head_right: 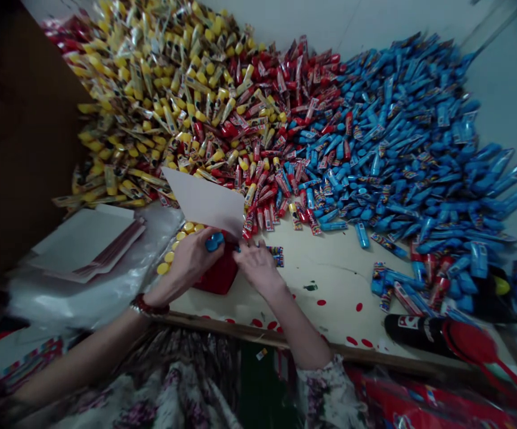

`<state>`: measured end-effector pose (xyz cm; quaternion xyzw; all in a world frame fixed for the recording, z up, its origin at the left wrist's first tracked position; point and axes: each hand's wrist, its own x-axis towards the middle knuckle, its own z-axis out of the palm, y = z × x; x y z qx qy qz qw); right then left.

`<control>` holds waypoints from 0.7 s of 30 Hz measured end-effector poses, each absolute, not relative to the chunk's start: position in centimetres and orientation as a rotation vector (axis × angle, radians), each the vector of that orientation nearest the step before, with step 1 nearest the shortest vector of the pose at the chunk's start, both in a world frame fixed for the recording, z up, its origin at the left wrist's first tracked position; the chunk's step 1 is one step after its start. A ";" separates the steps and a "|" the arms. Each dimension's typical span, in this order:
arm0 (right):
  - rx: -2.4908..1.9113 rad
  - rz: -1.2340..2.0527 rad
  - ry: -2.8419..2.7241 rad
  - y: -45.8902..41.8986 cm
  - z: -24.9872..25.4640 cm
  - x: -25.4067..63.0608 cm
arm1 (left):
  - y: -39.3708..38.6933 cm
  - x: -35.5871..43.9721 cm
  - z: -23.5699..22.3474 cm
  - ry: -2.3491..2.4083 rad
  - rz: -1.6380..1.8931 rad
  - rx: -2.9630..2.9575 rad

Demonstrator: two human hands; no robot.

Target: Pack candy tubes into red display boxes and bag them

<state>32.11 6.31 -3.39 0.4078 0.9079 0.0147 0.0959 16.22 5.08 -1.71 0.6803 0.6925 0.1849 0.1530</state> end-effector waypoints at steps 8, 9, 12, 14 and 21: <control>1.366 -0.218 2.658 9.4 -2.0 32.4 | 8.9 15.7 -1.6 1.896 0.604 1.852; 1.424 -0.204 2.656 9.5 -2.0 32.3 | 8.9 15.6 -1.7 1.894 0.593 1.855; 1.493 -0.208 2.684 9.1 -2.1 32.5 | 8.6 15.3 -1.9 1.886 0.568 1.848; 1.438 -0.255 2.732 8.7 -2.3 33.0 | 8.2 14.9 -1.7 1.876 0.570 1.831; 1.286 -0.258 2.715 9.2 -1.7 32.7 | 7.1 15.3 -1.3 1.990 0.458 1.853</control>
